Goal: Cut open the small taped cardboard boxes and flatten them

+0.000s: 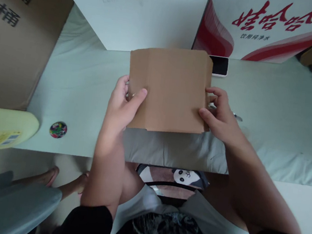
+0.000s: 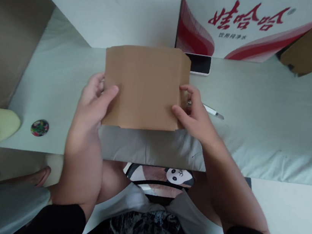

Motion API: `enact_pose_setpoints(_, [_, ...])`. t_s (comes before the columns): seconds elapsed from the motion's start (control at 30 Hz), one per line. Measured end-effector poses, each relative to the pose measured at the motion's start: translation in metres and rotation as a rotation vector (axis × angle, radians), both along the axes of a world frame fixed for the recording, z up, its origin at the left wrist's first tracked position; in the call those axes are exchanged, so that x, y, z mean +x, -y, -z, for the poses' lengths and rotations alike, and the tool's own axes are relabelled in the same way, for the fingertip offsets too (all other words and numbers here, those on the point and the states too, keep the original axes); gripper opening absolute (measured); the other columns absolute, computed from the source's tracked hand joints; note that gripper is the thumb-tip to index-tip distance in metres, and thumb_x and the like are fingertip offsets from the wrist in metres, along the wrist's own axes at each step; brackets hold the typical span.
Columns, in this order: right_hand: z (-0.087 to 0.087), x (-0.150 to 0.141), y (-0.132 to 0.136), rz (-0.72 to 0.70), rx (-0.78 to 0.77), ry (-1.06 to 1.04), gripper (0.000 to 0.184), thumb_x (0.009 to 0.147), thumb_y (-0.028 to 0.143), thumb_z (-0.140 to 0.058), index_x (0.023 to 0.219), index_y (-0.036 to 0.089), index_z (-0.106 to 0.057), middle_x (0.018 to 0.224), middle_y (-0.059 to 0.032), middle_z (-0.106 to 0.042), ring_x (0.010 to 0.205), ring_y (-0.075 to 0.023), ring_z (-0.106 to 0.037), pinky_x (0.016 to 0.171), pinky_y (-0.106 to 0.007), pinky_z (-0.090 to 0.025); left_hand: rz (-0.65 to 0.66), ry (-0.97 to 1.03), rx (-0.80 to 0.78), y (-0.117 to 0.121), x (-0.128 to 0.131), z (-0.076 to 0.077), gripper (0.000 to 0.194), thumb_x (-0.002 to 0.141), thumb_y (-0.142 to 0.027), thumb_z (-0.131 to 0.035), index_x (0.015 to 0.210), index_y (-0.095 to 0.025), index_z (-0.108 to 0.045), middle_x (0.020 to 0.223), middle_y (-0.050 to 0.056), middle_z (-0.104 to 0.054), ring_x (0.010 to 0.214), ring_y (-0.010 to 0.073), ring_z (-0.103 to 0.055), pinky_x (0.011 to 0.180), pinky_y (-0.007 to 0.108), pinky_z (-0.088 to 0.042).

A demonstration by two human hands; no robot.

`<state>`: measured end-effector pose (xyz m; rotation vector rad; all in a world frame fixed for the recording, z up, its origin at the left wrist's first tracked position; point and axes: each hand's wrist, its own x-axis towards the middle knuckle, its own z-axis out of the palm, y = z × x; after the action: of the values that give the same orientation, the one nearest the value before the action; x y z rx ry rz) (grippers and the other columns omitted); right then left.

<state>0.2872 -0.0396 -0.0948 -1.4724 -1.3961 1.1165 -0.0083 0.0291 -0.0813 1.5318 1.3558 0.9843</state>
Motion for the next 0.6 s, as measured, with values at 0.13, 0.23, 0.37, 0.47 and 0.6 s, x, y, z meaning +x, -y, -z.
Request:
enact_pose_setpoints(0.13, [0.003,0.001,-0.001,0.066,0.055,0.044,0.061,0.093,0.052,-0.068,0.146,0.035,-0.043,0.112,-0.0034,-0.057,0.073,-0.0141,-0.062,0.063,-0.029,-0.056,0.227,0.081,-0.063,0.003,-0.010,-0.012,0.082,0.093,-0.071,-0.062,0.164,-0.047,-0.030,0.177,-0.001,-0.039,0.163,0.0328,-0.041,0.129,0.056,-0.047])
enact_pose_setpoints(0.23, [0.004,0.000,-0.001,0.143,0.138,0.120,0.055,0.097,0.051,-0.063,0.146,0.032,-0.044,0.107,-0.0049,-0.058,0.081,-0.0184,-0.063,0.068,-0.032,-0.057,0.368,0.084,-0.045,0.003,-0.016,-0.012,0.092,0.093,-0.064,-0.066,0.169,-0.052,-0.016,0.184,-0.006,-0.020,0.168,0.0291,-0.028,0.133,0.056,-0.040])
enact_pose_setpoints(0.37, [0.002,-0.003,0.001,0.241,0.209,0.212,0.053,0.099,0.051,-0.063,0.145,0.031,-0.048,0.106,-0.0065,-0.060,0.089,-0.0215,-0.062,0.072,-0.035,-0.057,0.330,-0.064,0.102,0.003,-0.016,-0.003,0.084,0.099,-0.047,-0.060,0.170,-0.050,-0.017,0.182,-0.001,-0.028,0.164,0.0282,-0.038,0.127,0.054,-0.049])
enact_pose_setpoints(0.47, [0.004,-0.003,0.002,0.257,0.193,0.231,0.053,0.100,0.054,-0.062,0.147,0.033,-0.047,0.106,-0.0064,-0.062,0.088,-0.0221,-0.062,0.073,-0.037,-0.056,0.231,-0.140,0.108,0.002,-0.011,0.005,0.085,0.098,-0.044,-0.064,0.171,-0.043,-0.021,0.179,0.005,-0.034,0.161,0.0305,-0.044,0.124,0.054,-0.051])
enact_pose_setpoints(0.6, [0.008,0.000,0.001,0.268,0.142,0.190,0.051,0.101,0.057,-0.056,0.146,0.035,-0.047,0.100,-0.0043,-0.060,0.084,-0.0213,-0.062,0.074,-0.038,-0.055,0.200,-0.119,0.039,0.000,-0.006,0.010,0.082,0.098,-0.053,-0.065,0.170,-0.037,-0.028,0.171,0.009,-0.047,0.150,0.0324,-0.058,0.119,0.055,-0.056])
